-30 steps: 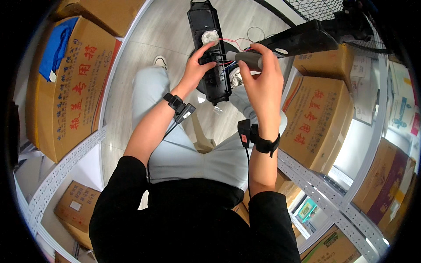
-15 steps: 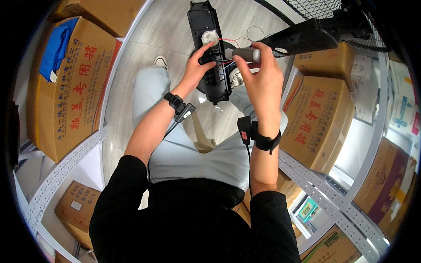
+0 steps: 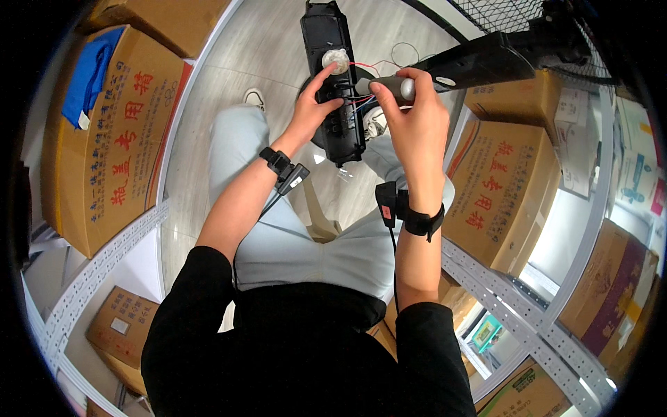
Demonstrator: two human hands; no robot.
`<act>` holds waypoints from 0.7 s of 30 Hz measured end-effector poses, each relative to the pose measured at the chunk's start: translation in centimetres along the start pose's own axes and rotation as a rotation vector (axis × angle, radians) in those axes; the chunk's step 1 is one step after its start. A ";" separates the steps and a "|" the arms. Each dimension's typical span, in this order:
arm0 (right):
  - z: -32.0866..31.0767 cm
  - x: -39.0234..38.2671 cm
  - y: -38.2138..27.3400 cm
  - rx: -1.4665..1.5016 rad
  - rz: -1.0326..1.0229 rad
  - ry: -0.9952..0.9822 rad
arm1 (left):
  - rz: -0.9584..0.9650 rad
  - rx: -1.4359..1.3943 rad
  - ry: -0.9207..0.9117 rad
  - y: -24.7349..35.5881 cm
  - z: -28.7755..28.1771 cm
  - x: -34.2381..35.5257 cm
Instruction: The person sits on the floor and uses a screwdriver to remove a white circular component from a black plastic housing. They then use a soldering iron to work on the component's wires before reinserting it into the housing and securing it with screws.
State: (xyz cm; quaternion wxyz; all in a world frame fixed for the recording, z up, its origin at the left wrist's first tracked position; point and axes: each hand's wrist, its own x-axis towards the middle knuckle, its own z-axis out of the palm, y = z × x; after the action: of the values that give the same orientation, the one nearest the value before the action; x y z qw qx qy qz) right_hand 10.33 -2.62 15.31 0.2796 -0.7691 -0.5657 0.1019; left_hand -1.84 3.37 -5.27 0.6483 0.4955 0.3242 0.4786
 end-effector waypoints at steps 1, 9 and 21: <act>0.1 -0.1 0.2 0.034 -0.046 0.009 | 0.023 -0.003 0.001 0.2 0.0 0.0; 0.1 -0.6 0.4 0.125 -0.055 -0.002 | -0.022 -0.227 0.087 0.4 0.2 -0.1; -0.6 -1.0 0.3 0.234 0.022 0.007 | -0.146 -0.386 0.014 -1.7 -0.1 0.6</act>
State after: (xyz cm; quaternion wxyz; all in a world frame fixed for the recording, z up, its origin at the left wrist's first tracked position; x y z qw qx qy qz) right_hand 10.56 -3.80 15.51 0.3682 -0.7377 -0.5405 0.1676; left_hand -1.24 3.87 -6.92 0.7619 0.3340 0.2659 0.4871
